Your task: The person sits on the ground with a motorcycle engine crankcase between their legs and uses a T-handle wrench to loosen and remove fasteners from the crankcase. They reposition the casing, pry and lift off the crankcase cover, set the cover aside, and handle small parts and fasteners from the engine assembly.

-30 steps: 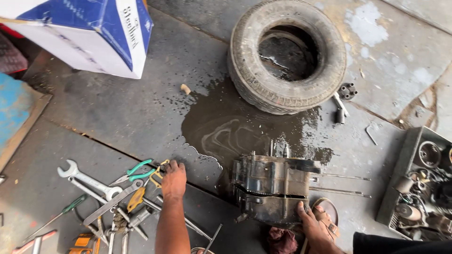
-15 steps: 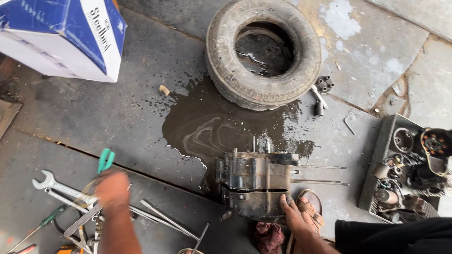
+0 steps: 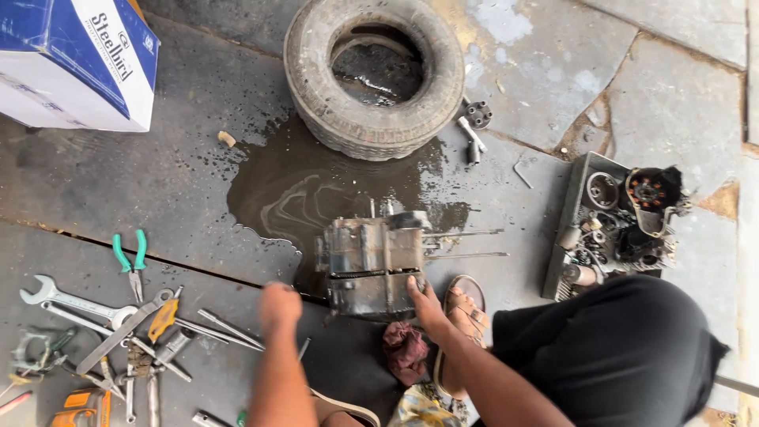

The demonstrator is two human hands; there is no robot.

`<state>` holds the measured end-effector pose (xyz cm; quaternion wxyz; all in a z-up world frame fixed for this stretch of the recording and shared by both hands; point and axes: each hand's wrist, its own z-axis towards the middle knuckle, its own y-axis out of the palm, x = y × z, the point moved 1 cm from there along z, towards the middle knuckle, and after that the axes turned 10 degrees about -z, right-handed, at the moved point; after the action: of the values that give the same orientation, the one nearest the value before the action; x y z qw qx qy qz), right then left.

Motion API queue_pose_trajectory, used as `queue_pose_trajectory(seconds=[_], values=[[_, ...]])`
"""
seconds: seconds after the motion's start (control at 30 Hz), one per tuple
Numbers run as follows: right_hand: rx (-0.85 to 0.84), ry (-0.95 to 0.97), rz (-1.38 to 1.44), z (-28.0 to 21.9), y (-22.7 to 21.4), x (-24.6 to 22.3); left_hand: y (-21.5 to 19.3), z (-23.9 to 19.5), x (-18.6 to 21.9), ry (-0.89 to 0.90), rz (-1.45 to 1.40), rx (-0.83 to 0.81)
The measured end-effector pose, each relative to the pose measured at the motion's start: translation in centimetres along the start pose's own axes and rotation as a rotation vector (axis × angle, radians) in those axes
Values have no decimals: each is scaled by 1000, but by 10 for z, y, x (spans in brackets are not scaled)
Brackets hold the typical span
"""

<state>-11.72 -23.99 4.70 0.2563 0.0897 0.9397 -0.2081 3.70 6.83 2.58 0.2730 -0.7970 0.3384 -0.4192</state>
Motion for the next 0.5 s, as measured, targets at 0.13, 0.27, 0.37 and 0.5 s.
queue_pose_trajectory(seconds=[0.13,0.27,0.37,0.5], values=[[6,-43,-22,8,1,6,89,-91,15,-232,-401,266],[-21,-52,13,10,0,8,72,-148,41,-423,-497,404],[-63,-11,7,18,-10,13,81,-140,36,-482,-613,470],[-154,78,165,29,-15,25,98,-112,16,-452,-872,337]])
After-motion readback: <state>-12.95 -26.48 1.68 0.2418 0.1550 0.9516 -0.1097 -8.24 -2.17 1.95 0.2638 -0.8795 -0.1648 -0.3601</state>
